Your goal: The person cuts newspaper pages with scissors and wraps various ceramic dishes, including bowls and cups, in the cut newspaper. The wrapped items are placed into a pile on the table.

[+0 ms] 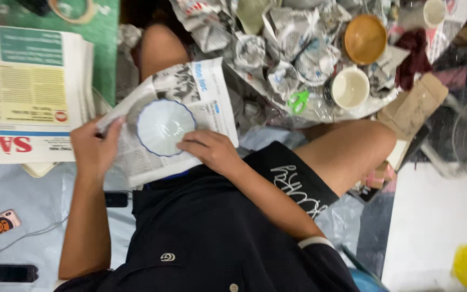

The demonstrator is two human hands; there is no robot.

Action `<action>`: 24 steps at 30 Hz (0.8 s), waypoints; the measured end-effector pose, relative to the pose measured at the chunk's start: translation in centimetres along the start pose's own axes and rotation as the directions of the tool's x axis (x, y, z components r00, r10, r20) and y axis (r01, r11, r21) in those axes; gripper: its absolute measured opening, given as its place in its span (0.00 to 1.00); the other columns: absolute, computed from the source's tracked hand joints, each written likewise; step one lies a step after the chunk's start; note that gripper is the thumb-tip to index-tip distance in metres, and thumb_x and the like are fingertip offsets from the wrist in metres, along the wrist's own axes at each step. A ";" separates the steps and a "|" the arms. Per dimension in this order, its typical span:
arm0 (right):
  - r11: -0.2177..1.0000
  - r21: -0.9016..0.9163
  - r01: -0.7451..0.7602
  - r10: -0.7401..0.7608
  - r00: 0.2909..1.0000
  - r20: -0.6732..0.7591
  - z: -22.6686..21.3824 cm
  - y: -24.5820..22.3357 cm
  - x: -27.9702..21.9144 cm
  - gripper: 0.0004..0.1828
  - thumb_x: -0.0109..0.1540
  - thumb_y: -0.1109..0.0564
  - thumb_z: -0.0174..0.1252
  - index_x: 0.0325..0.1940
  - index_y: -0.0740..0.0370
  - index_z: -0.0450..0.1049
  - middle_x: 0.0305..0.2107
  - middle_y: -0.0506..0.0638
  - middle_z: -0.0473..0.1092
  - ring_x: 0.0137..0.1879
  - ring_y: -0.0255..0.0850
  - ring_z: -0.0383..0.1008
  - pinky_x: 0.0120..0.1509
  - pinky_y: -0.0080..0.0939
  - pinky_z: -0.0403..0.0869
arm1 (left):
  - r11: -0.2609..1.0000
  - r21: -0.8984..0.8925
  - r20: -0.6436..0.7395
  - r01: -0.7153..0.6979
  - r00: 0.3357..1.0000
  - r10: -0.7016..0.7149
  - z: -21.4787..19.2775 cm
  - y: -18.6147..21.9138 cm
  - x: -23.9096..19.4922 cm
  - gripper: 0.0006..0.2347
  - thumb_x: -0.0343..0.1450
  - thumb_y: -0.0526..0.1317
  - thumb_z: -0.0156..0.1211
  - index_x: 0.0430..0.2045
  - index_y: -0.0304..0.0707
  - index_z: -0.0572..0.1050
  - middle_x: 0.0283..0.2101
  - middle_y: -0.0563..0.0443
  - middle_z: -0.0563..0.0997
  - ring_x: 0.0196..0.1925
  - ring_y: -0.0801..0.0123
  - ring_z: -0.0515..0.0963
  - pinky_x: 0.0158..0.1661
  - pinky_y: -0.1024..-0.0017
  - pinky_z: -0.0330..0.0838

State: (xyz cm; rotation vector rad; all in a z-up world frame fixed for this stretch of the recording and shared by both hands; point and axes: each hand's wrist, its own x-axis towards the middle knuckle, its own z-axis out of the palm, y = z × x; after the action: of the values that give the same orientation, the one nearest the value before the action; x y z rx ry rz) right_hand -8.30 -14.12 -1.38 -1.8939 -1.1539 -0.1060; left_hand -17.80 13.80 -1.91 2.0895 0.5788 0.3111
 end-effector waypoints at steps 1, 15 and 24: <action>1.000 0.003 0.004 -0.004 1.000 -0.003 0.1 0.1 0.1 0.15 0.58 0.62 0.67 0.49 0.53 0.80 0.44 0.45 0.74 0.48 0.41 0.78 0.49 0.40 0.78 | 0.999 0.032 0.010 -0.016 1.000 0.015 -0.2 -0.1 0.1 0.09 0.76 0.36 0.68 0.45 0.29 0.83 0.32 0.49 0.83 0.31 0.79 0.74 0.33 0.77 0.68; 1.000 0.002 -0.015 0.015 0.999 -0.044 0.0 1.6 0.0 0.12 0.58 0.61 0.66 0.46 0.53 0.81 0.41 0.45 0.74 0.44 0.42 0.78 0.46 0.41 0.77 | 0.891 0.210 -0.022 -0.402 0.909 0.416 0.3 3.5 -0.4 0.06 0.75 0.30 0.69 0.43 0.26 0.80 0.43 0.38 0.83 0.41 0.60 0.83 0.46 0.69 0.75; 0.999 0.049 0.009 -0.010 1.000 0.015 0.2 1.4 0.1 0.13 0.59 0.58 0.68 0.48 0.54 0.80 0.42 0.47 0.73 0.47 0.44 0.78 0.50 0.42 0.77 | 0.771 0.347 0.274 -0.534 0.844 0.462 1.9 10.3 -1.0 0.14 0.59 0.35 0.68 0.38 0.38 0.85 0.64 0.38 0.73 0.63 0.44 0.74 0.61 0.57 0.69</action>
State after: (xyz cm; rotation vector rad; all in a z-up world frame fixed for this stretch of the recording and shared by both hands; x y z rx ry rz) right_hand -7.27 -14.18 -2.30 -1.8491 -1.1659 -0.0677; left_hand -14.86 7.05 5.67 2.6415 -0.0507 0.3215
